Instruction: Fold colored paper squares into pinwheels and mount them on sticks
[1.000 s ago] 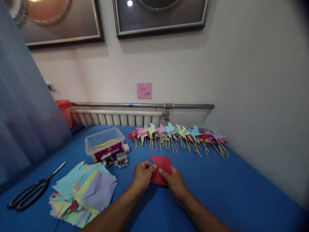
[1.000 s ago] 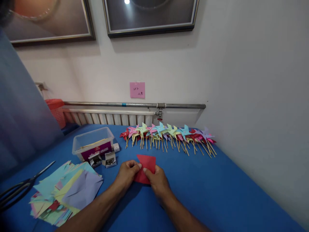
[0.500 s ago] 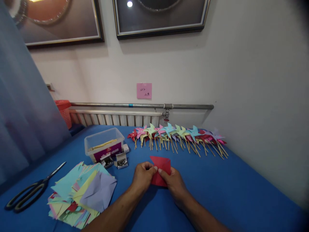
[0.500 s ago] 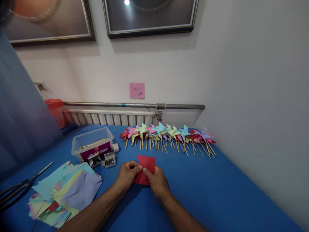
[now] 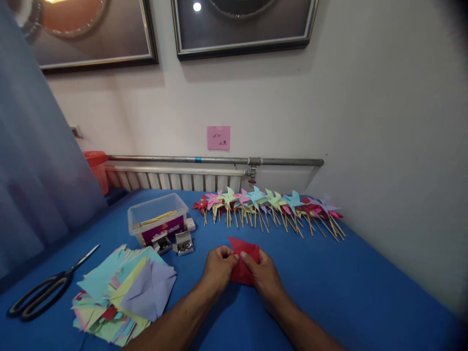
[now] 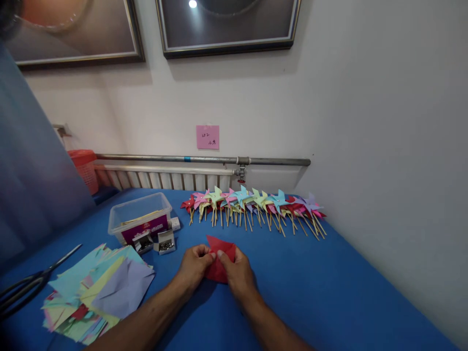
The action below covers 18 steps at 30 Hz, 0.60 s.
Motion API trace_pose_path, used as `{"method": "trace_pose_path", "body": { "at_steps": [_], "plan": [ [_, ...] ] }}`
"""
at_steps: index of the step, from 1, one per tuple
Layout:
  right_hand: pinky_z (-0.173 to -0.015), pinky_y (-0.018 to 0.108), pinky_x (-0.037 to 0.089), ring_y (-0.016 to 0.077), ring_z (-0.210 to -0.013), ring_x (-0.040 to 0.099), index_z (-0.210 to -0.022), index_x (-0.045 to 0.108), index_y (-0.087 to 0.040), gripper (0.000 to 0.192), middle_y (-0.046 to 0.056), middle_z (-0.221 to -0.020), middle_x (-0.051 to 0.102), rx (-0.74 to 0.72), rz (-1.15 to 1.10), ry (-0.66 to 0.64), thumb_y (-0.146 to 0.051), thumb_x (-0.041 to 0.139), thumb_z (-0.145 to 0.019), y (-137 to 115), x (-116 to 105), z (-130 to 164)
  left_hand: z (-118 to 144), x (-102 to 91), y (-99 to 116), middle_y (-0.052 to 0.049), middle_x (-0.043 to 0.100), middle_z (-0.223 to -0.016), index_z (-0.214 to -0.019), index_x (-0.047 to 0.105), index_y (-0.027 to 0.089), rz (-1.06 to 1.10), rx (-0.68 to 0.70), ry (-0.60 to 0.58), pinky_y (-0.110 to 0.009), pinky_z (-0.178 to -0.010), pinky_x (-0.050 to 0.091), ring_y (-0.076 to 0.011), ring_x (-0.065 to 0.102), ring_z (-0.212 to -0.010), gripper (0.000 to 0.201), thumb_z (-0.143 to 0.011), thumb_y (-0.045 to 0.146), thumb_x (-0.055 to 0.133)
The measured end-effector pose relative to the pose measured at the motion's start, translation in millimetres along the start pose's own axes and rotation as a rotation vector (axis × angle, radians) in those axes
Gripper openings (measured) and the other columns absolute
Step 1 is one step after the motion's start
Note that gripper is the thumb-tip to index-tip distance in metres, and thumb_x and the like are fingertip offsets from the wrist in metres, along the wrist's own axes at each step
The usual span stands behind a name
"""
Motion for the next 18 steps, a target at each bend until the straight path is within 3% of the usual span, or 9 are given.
{"method": "trace_pose_path", "body": {
  "at_steps": [7, 12, 15, 18],
  "plan": [
    [-0.063, 0.032, 0.054, 0.0221, -0.069, 0.065, -0.088, 0.065, -0.02, 0.033, 0.004, -0.078, 0.072, -0.05, 0.015, 0.018, -0.049, 0.071, -0.072, -4.1, 1.0, 0.6, 2.4, 1.4, -0.2, 0.006, 0.048, -0.046, -0.056, 0.051, 0.018, -0.019, 0.008, 0.022, -0.022, -0.044, 0.026, -0.0066, 0.036, -0.041, 0.029, -0.057, 0.035, 0.075],
    [-0.054, 0.025, 0.045, 0.0161, -0.06, 0.055, -0.082, 0.057, -0.022, 0.025, -0.002, -0.069, 0.06, -0.17, 0.135, 0.128, -0.044, 0.068, -0.076, -10.4, -3.1, -0.2, 3.8, 3.1, 2.8, 0.006, 0.047, -0.044, -0.055, 0.049, 0.019, 0.011, -0.013, 0.055, -0.021, -0.043, 0.024, -0.0062, 0.035, -0.041, 0.028, -0.055, 0.031, 0.074],
    [-0.065, 0.028, 0.048, 0.0176, -0.069, 0.058, -0.082, 0.057, -0.023, 0.02, -0.001, -0.076, 0.062, -0.263, 0.239, 0.118, -0.041, 0.066, -0.08, -16.0, -2.9, 3.5, 4.1, 4.3, 3.8, 0.006, 0.047, -0.044, -0.055, 0.049, 0.019, 0.027, -0.031, 0.053, -0.021, -0.043, 0.024, -0.0064, 0.035, -0.04, 0.026, -0.056, 0.028, 0.073],
    [-0.082, 0.032, 0.048, 0.0209, -0.087, 0.063, -0.086, 0.061, -0.023, 0.016, 0.003, -0.091, 0.068, -0.323, 0.297, 0.008, -0.038, 0.064, -0.084, -22.0, -0.4, 9.9, 4.5, 4.4, 6.6, 0.006, 0.047, -0.044, -0.054, 0.049, 0.019, 0.035, -0.051, 0.07, -0.021, -0.044, 0.024, -0.0062, 0.036, -0.04, 0.025, -0.055, 0.024, 0.073]
  ]
}}
Point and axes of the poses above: each hand's wrist, its own z-axis away from the middle knuckle, its own x-axis out of the palm, y = z × x, the point moved 1 cm from there along -z, towards the middle knuckle
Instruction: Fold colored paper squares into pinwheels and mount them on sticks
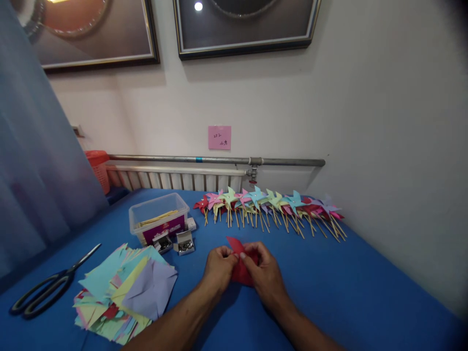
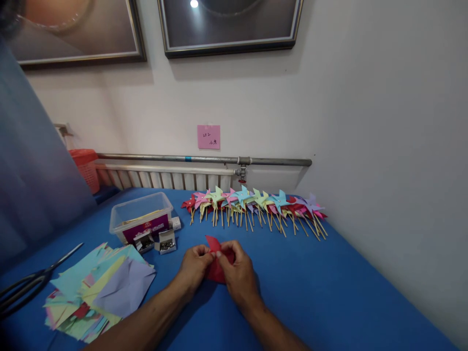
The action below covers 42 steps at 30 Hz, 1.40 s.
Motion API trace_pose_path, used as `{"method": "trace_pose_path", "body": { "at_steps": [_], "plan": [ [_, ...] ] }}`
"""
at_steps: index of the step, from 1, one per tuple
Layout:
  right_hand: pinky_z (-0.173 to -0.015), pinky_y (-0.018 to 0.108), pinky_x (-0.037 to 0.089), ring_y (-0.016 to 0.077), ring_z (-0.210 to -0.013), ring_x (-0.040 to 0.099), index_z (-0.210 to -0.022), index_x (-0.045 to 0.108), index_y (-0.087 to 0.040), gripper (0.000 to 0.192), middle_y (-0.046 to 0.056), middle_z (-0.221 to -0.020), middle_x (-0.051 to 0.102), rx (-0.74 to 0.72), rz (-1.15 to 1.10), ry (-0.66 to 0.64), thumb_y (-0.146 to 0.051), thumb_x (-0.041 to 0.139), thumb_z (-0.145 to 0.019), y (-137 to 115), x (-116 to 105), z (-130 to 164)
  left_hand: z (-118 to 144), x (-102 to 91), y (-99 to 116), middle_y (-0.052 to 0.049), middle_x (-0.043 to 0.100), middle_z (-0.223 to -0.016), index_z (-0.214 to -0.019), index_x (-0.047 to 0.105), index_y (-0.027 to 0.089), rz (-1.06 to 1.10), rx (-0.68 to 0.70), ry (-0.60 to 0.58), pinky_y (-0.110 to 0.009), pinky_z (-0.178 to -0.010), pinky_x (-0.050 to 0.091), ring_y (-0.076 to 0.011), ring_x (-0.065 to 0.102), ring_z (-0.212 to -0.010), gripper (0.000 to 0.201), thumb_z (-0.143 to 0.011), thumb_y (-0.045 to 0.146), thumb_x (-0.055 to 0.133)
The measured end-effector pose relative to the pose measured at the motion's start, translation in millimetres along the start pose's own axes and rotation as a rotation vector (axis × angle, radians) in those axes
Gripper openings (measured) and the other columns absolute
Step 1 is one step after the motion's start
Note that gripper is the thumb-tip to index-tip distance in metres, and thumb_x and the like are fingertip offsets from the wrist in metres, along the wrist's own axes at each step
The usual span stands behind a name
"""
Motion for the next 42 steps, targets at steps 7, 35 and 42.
{"method": "trace_pose_path", "body": {
  "at_steps": [7, 35, 42],
  "plan": [
    [-0.086, 0.032, 0.046, 0.022, -0.093, 0.062, -0.095, 0.065, -0.022, 0.026, 0.005, -0.098, 0.07, -0.036, 0.028, -0.113, -0.045, 0.053, -0.093, -5.0, -2.4, 2.8, 3.0, -0.8, 6.3, 0.007, 0.045, -0.043, -0.053, 0.049, 0.018, -0.024, -0.002, -0.012, -0.021, -0.044, 0.022, -0.0061, 0.035, -0.039, 0.02, -0.057, 0.018, 0.069],
    [-0.059, 0.027, 0.046, 0.0161, -0.065, 0.058, -0.089, 0.063, -0.02, 0.027, -0.002, -0.072, 0.064, 0.25, -0.21, -0.073, -0.034, 0.071, -0.068, 11.3, -4.7, -12.5, 3.0, -2.1, 4.9, 0.004, 0.051, -0.044, -0.054, 0.052, 0.018, 0.033, -0.056, -0.082, -0.021, -0.044, 0.027, -0.0067, 0.039, -0.04, 0.031, -0.049, 0.034, 0.078],
    [-0.06, 0.027, 0.046, 0.0154, -0.063, 0.057, -0.089, 0.061, -0.02, 0.028, -0.002, -0.073, 0.064, 0.259, -0.204, -0.083, -0.034, 0.071, -0.067, 8.1, -4.4, -11.8, -0.6, -2.7, -0.9, 0.005, 0.05, -0.044, -0.054, 0.052, 0.017, 0.025, -0.032, -0.073, -0.021, -0.044, 0.025, -0.0058, 0.037, -0.04, 0.032, -0.05, 0.035, 0.079]
  ]
}}
Point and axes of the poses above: each hand's wrist, its own z-axis away from the middle knuckle, its own x-axis out of the palm, y = z × x, the point moved 1 cm from there along -z, towards the middle knuckle
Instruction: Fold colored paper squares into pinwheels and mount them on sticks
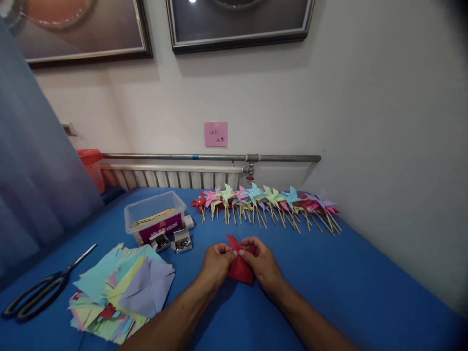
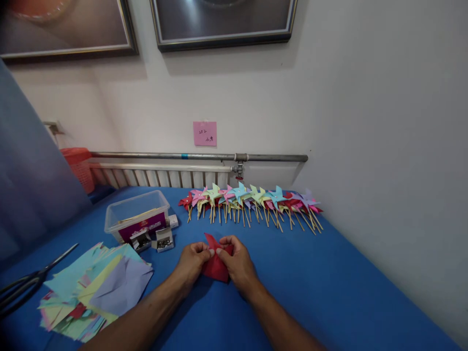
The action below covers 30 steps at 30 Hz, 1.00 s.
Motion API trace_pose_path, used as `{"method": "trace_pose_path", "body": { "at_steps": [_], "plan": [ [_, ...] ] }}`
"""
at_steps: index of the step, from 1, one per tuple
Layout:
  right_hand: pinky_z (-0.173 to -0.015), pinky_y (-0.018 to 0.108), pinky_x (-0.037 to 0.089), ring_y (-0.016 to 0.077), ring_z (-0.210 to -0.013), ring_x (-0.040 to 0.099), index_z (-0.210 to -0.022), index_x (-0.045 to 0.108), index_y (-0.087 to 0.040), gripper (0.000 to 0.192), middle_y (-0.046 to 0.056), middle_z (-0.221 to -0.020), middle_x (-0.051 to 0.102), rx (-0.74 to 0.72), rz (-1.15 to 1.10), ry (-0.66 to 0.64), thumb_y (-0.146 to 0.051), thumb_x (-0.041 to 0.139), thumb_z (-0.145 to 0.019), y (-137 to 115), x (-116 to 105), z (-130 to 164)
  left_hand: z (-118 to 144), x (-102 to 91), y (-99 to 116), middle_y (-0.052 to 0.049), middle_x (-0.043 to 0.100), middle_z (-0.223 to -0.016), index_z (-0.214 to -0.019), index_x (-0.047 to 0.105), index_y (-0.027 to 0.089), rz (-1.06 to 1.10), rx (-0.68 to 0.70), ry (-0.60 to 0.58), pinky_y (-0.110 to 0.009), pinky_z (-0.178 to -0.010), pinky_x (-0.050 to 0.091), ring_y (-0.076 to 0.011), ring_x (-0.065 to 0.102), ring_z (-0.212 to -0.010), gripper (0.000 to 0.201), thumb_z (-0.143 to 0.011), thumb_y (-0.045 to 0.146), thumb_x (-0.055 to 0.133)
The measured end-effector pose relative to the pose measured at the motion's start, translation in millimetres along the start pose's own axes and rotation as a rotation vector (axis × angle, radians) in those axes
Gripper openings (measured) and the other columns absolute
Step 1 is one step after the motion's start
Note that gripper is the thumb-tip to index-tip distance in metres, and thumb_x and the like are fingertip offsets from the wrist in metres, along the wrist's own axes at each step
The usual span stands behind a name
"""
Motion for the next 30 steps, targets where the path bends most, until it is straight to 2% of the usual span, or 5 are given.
{"method": "trace_pose_path", "body": {
  "at_steps": [11, 16, 19, 25, 30],
  "plan": [
    [-0.063, 0.028, 0.051, 0.0164, -0.067, 0.062, -0.092, 0.06, -0.02, 0.034, -0.001, -0.078, 0.066, 0.025, -0.09, 0.035, -0.03, 0.075, -0.063, 1.7, 1.9, -1.2, 0.6, -0.9, -0.7, 0.003, 0.054, -0.048, -0.058, 0.056, 0.016, 0.013, 0.004, -0.024, -0.022, -0.046, 0.03, -0.0074, 0.042, -0.042, 0.036, -0.049, 0.037, 0.083],
    [-0.07, 0.035, 0.054, 0.0196, -0.072, 0.067, -0.117, 0.056, -0.021, 0.056, 0.004, -0.091, 0.071, 0.041, -0.19, -0.016, -0.04, 0.076, -0.068, 0.7, 2.7, 2.0, -4.9, -5.7, -2.2, 0.004, 0.052, -0.048, -0.058, 0.053, 0.017, 0.072, 0.004, 0.038, -0.022, -0.047, 0.03, -0.0064, 0.04, -0.043, 0.036, -0.052, 0.037, 0.082],
    [-0.069, 0.035, 0.054, 0.0195, -0.068, 0.066, -0.133, 0.048, -0.022, 0.065, 0.002, -0.082, 0.069, 0.021, -0.166, -0.045, -0.045, 0.068, -0.076, -2.0, 1.5, 5.2, -7.3, -9.4, 2.1, 0.004, 0.052, -0.049, -0.059, 0.052, 0.017, 0.115, -0.005, 0.048, -0.022, -0.048, 0.03, -0.0065, 0.041, -0.044, 0.036, -0.05, 0.036, 0.082],
    [-0.09, 0.037, 0.05, 0.023, -0.095, 0.066, -0.108, 0.069, -0.02, 0.03, 0.007, -0.098, 0.072, -0.116, 0.083, -0.184, -0.032, 0.058, -0.083, -12.8, -5.1, 11.3, -8.1, -14.5, 11.0, 0.004, 0.053, -0.05, -0.06, 0.052, 0.017, 0.129, -0.013, 0.083, -0.021, -0.048, 0.03, -0.0067, 0.042, -0.044, 0.036, -0.05, 0.035, 0.081],
    [-0.09, 0.037, 0.051, 0.0227, -0.094, 0.065, -0.111, 0.07, -0.023, 0.032, 0.005, -0.104, 0.072, -0.112, 0.146, -0.271, -0.029, 0.057, -0.083, -21.3, -7.1, 15.2, -8.3, -16.3, 12.5, 0.004, 0.054, -0.052, -0.063, 0.053, 0.017, 0.143, -0.005, 0.087, -0.022, -0.049, 0.032, -0.0076, 0.045, -0.046, 0.036, -0.05, 0.034, 0.081]
  ]
}}
Point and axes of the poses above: each hand's wrist, its own z-axis away from the middle knuckle, its own x-axis out of the palm, y = z × x, the point moved 1 cm from there along -z, towards the middle knuckle
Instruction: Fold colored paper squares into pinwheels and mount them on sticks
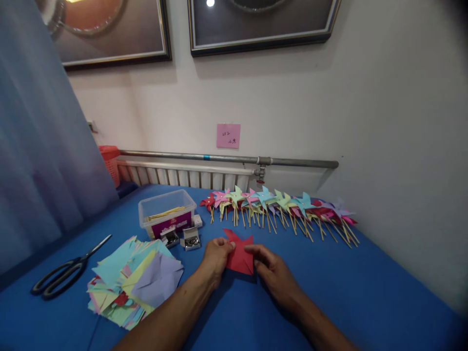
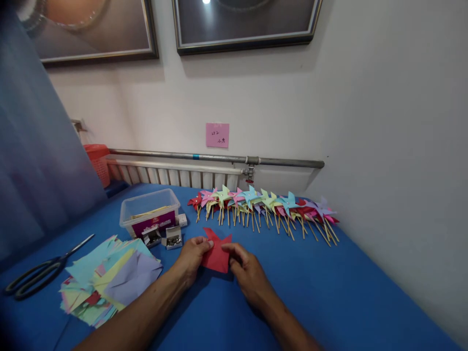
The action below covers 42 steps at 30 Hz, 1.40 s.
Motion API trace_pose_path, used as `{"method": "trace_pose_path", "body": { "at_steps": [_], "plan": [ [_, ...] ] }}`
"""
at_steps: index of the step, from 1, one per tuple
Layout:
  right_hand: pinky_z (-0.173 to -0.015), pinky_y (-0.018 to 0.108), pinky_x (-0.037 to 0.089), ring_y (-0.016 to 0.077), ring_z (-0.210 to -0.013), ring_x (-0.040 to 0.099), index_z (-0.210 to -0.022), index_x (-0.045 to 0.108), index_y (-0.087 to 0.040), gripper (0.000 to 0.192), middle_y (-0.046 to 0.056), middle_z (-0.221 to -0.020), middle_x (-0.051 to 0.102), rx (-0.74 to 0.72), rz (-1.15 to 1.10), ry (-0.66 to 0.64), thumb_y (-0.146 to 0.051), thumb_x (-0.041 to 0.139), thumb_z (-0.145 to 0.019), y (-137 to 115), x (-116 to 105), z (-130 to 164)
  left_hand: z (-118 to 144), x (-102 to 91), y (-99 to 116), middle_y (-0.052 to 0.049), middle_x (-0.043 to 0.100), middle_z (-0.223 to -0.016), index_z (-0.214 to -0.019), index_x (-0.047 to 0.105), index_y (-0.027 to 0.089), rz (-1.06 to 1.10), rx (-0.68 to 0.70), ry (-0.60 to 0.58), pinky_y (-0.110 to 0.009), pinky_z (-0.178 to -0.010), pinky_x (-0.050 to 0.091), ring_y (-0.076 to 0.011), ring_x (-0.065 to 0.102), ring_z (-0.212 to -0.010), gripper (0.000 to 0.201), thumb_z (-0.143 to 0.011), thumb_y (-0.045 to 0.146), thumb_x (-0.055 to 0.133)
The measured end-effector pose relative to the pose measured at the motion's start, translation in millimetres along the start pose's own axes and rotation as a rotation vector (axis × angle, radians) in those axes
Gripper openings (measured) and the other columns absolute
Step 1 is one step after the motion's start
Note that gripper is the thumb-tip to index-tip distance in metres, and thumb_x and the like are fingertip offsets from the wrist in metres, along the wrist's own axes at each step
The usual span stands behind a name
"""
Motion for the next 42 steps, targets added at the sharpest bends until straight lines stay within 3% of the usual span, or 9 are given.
{"method": "trace_pose_path", "body": {
  "at_steps": [6, 12, 19, 31, 42],
  "plan": [
    [-0.076, 0.032, 0.051, 0.0201, -0.077, 0.063, -0.107, 0.073, -0.023, 0.028, 0.002, -0.086, 0.071, 0.0, 0.1, -0.018, -0.035, 0.059, -0.085, -5.4, -3.9, 1.6, -0.8, -0.6, -1.5, 0.005, 0.052, -0.049, -0.06, 0.051, 0.017, -0.031, -0.012, -0.027, -0.021, -0.047, 0.029, -0.0067, 0.041, -0.043, 0.035, -0.052, 0.034, 0.082],
    [-0.073, 0.028, 0.045, 0.0185, -0.077, 0.059, -0.088, 0.073, -0.022, 0.024, 0.0, -0.08, 0.068, -0.068, 0.16, -0.003, -0.041, 0.057, -0.089, -3.8, -5.0, -1.1, -1.0, 0.4, -4.1, 0.004, 0.051, -0.048, -0.059, 0.052, 0.017, -0.054, 0.012, -0.043, -0.022, -0.046, 0.029, -0.0071, 0.041, -0.043, 0.035, -0.055, 0.034, 0.082],
    [-0.06, 0.025, 0.04, 0.0144, -0.06, 0.049, -0.068, 0.06, -0.021, 0.025, -0.004, -0.063, 0.055, 0.022, 0.067, 0.139, -0.04, 0.06, -0.084, 5.6, 3.2, -4.2, 0.5, 4.6, -14.3, 0.002, 0.054, -0.049, -0.06, 0.055, 0.016, -0.082, 0.034, -0.067, -0.022, -0.047, 0.032, -0.0074, 0.041, -0.043, 0.033, -0.057, 0.035, 0.081],
    [-0.052, 0.024, 0.035, 0.0121, -0.053, 0.044, -0.064, 0.055, -0.02, 0.021, -0.004, -0.056, 0.053, 0.167, 0.174, 0.196, -0.036, 0.056, -0.078, 9.9, 8.6, -4.9, 4.4, 10.6, -15.0, 0.003, 0.053, -0.047, -0.056, 0.055, 0.016, -0.111, 0.062, -0.091, -0.021, -0.045, 0.03, -0.0069, 0.042, -0.041, 0.032, -0.054, 0.034, 0.08],
    [-0.055, 0.025, 0.038, 0.0133, -0.056, 0.049, -0.066, 0.057, -0.02, 0.017, -0.001, -0.059, 0.059, 0.128, 0.226, 0.19, -0.031, 0.055, -0.078, 16.7, 8.6, -6.2, 4.7, 11.5, -16.3, 0.002, 0.054, -0.048, -0.056, 0.056, 0.016, -0.179, 0.087, -0.072, -0.022, -0.046, 0.032, -0.0074, 0.042, -0.043, 0.026, -0.056, 0.032, 0.077]
  ]
}}
Point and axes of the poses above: each hand's wrist, its own z-axis away from the middle knuckle, its own x-axis out of the palm, y = z × x, the point moved 1 cm from there along -z, towards the middle knuckle
